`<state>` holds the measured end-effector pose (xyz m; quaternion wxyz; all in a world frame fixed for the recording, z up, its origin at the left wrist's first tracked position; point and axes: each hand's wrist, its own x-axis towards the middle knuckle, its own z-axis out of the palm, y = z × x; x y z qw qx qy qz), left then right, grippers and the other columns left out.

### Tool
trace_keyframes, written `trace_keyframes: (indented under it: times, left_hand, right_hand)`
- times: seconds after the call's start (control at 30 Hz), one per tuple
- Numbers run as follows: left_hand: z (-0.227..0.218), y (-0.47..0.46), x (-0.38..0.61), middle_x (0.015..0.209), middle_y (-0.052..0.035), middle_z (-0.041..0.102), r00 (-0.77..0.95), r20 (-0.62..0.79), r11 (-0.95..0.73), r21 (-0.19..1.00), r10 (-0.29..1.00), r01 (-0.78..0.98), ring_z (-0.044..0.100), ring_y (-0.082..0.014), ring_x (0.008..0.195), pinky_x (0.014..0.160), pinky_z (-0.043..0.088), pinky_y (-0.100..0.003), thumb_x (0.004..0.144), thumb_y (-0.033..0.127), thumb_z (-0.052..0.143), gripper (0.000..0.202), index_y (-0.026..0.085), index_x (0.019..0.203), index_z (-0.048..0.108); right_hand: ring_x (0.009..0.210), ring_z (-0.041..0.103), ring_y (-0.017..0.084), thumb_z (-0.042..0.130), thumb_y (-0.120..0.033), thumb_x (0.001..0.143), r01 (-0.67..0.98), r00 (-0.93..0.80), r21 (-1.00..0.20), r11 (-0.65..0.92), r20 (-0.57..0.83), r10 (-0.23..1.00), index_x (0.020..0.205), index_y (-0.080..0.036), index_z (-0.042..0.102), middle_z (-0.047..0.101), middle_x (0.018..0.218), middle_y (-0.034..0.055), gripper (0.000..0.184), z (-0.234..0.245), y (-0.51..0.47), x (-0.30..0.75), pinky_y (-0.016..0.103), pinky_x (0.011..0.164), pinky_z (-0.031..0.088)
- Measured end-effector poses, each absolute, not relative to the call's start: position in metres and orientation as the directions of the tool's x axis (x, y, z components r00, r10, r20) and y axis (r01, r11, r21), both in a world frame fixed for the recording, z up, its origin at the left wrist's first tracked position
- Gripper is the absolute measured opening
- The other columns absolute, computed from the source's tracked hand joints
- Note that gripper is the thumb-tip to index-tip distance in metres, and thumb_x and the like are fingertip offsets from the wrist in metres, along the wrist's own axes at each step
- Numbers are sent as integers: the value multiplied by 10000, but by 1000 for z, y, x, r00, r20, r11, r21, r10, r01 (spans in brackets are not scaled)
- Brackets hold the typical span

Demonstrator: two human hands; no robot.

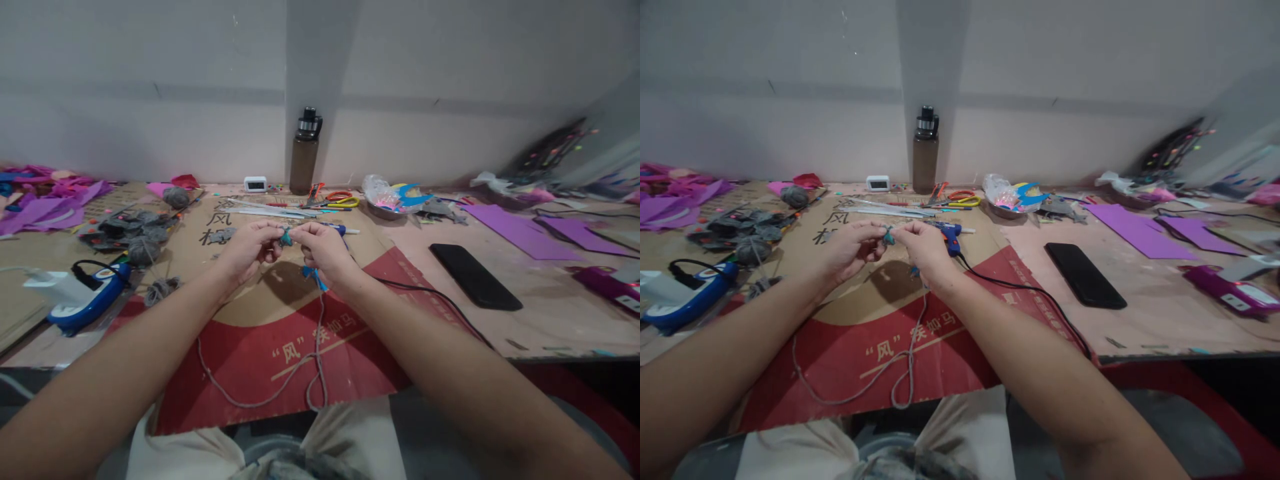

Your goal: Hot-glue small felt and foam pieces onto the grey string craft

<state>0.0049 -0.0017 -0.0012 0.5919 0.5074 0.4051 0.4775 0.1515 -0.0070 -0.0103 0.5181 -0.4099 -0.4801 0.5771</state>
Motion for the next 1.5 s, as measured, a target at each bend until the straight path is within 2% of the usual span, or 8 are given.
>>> trace_keyframes:
  times: [0.27, 0.47, 0.73, 1.0, 1.17, 1.3, 1.4, 1.5]
  left_hand:
    - [-5, 0, 4, 477, 26, 519, 178, 42, -25, 995, 983, -96, 433, -56, 379, 343, 239, -150, 716, 189, 655, 96, 141, 747, 577]
    - [-5, -1, 5, 591, -9, 617, 299, 61, -29, 993, 952, -113, 521, -65, 465, 457, 408, -164, 702, 226, 730, 194, 129, 829, 619]
    - [-5, -2, 5, 551, -18, 607, 250, 29, 0, 993, 968, -115, 531, -73, 458, 437, 394, -166, 723, 242, 706, 161, 123, 730, 598]
    - [-4, 0, 4, 571, -12, 596, 101, -10, 22, 993, 995, -119, 531, -76, 446, 403, 390, -172, 693, 189, 680, 125, 123, 692, 575]
    - [-6, 0, 4, 587, 6, 561, 22, 18, -16, 996, 1000, -84, 524, -76, 498, 415, 380, -167, 663, 210, 714, 161, 139, 705, 575]
    - [-6, 1, 3, 563, 34, 498, 2, 35, -35, 994, 999, -106, 437, -50, 466, 410, 331, -165, 651, 205, 722, 170, 143, 675, 566]
    - [-6, 1, 1, 561, 33, 498, 11, 42, -40, 988, 999, -147, 420, -48, 460, 418, 315, -175, 672, 212, 707, 156, 146, 671, 566]
    - [-7, 1, -2, 569, 29, 501, 34, 28, -22, 985, 999, -169, 424, -49, 469, 433, 315, -182, 699, 226, 691, 139, 144, 693, 579]
  right_hand:
    - [361, 190, 21, 668, -253, 683, -237, -167, -970, -45, -5, 986, 661, -183, 510, 301, 404, -120, 174, -14, -3, 153, 188, 368, 113]
    - [364, 159, 17, 645, -231, 701, -313, -177, -945, -92, -37, 983, 668, -189, 466, 272, 425, -127, 187, -12, -1, 158, 175, 368, 87]
    - [379, 170, 28, 640, -265, 718, -266, -167, -960, -87, -43, 985, 699, -200, 469, 272, 455, -120, 184, -13, 0, 158, 182, 377, 103]
    - [685, 469, 121, 651, -347, 707, 216, -35, -924, 315, 316, 948, 982, -222, 513, 492, 756, -30, 332, -30, 9, 159, 265, 639, 416]
    - [1109, 431, 244, 638, -265, 721, 560, 58, -696, 451, 575, 816, 1031, -220, 558, 511, 1109, 82, 323, -22, 2, 162, 444, 957, 351]
    - [952, 504, 187, 563, -282, 797, 332, -22, -770, 545, 572, 820, 1022, -215, 583, 547, 1021, 63, 235, 1, -15, 165, 352, 853, 422]
    - [720, 523, 126, 476, -380, 868, -23, -366, -879, 477, 451, 814, 1102, -261, 593, 586, 873, 17, 288, 22, -42, 170, 269, 676, 441]
    - [653, 564, 142, 466, -485, 856, -64, -719, -900, 431, 341, 606, 1254, -320, 556, 608, 751, 5, 439, 21, -65, 179, 264, 573, 431]
